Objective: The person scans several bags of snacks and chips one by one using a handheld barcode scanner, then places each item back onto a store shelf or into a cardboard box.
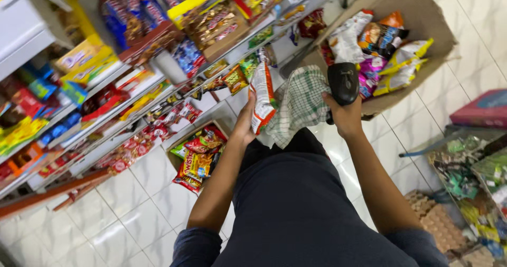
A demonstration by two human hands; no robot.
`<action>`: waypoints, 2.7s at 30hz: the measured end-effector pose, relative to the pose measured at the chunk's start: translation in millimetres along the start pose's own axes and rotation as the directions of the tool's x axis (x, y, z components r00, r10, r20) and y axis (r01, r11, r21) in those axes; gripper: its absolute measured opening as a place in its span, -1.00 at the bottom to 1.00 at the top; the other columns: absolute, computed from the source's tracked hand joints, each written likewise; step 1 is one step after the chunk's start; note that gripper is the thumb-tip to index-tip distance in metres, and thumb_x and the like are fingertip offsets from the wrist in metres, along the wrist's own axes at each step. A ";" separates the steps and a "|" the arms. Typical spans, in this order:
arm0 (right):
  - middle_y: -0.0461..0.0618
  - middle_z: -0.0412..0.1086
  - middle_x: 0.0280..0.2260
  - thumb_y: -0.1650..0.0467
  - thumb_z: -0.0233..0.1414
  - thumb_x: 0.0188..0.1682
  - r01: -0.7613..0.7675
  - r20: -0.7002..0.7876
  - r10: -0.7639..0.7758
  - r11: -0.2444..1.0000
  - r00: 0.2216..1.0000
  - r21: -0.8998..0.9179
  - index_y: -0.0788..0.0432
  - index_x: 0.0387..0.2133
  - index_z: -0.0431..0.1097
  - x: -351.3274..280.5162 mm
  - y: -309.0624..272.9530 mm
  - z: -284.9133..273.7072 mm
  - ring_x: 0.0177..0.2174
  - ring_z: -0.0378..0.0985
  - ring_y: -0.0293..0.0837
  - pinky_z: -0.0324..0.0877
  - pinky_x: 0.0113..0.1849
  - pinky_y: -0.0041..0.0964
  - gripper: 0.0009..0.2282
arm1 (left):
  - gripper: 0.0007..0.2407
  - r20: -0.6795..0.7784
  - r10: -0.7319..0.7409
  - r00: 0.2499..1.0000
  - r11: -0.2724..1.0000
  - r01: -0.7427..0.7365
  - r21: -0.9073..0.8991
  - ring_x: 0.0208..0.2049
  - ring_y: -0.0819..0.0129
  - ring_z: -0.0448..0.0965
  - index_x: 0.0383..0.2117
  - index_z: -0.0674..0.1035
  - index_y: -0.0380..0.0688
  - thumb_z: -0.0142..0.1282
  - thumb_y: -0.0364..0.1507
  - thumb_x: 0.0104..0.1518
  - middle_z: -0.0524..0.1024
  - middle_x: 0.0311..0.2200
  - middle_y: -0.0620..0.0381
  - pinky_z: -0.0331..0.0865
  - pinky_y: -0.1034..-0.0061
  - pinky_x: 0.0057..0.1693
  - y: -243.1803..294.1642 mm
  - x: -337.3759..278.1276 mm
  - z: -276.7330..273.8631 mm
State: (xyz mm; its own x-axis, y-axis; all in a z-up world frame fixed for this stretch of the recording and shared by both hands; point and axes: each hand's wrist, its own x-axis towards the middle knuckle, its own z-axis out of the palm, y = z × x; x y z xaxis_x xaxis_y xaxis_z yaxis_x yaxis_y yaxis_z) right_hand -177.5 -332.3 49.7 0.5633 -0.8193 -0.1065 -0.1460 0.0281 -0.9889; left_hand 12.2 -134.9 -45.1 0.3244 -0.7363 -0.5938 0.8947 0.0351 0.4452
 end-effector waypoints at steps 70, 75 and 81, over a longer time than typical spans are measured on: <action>0.23 0.35 0.16 0.51 0.07 -0.08 -0.125 0.576 -0.507 0.671 0.641 0.730 0.27 0.25 0.21 70.1 -279.6 184.8 0.13 0.46 0.15 0.37 0.17 0.12 -0.46 | -0.73 0.754 0.629 0.187 -0.477 -0.674 0.565 0.08 0.17 0.57 0.01 0.59 -0.07 0.29 -0.49 0.17 0.51 0.08 -0.04 0.45 0.39 0.18 297.9 -293.0 172.2; 0.08 0.31 0.06 0.45 0.09 0.20 0.162 0.375 -0.711 0.563 0.594 0.811 0.23 0.09 0.30 91.7 -356.8 189.9 0.05 0.47 -0.01 0.45 0.08 0.02 -0.76 | -0.76 0.799 0.593 -0.101 -0.726 -0.496 0.476 -0.02 0.21 0.62 -0.03 0.63 -0.04 0.30 -0.51 0.18 0.62 -0.09 0.08 0.48 0.34 0.17 350.4 -314.1 234.4; 0.06 0.36 0.19 0.43 0.09 0.13 0.258 0.325 -0.764 0.532 0.558 0.806 0.15 0.12 0.31 117.4 -433.1 191.5 0.04 0.53 -0.05 0.55 -0.09 -0.09 -0.70 | -0.76 0.758 0.578 -0.302 -0.791 -0.435 0.430 -0.09 0.33 0.64 0.02 0.62 -0.05 0.28 -0.55 0.24 0.58 -0.05 0.07 0.65 0.52 -0.10 424.5 -325.0 294.4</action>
State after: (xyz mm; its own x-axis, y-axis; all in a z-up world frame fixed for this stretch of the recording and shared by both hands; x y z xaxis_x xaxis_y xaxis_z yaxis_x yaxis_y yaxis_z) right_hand 107.6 -331.0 445.5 0.6900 -0.2928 0.6620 0.7238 0.2650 -0.6371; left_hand 196.2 -79.6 534.2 0.1869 -0.2699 0.9446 -0.9809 0.0023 0.1947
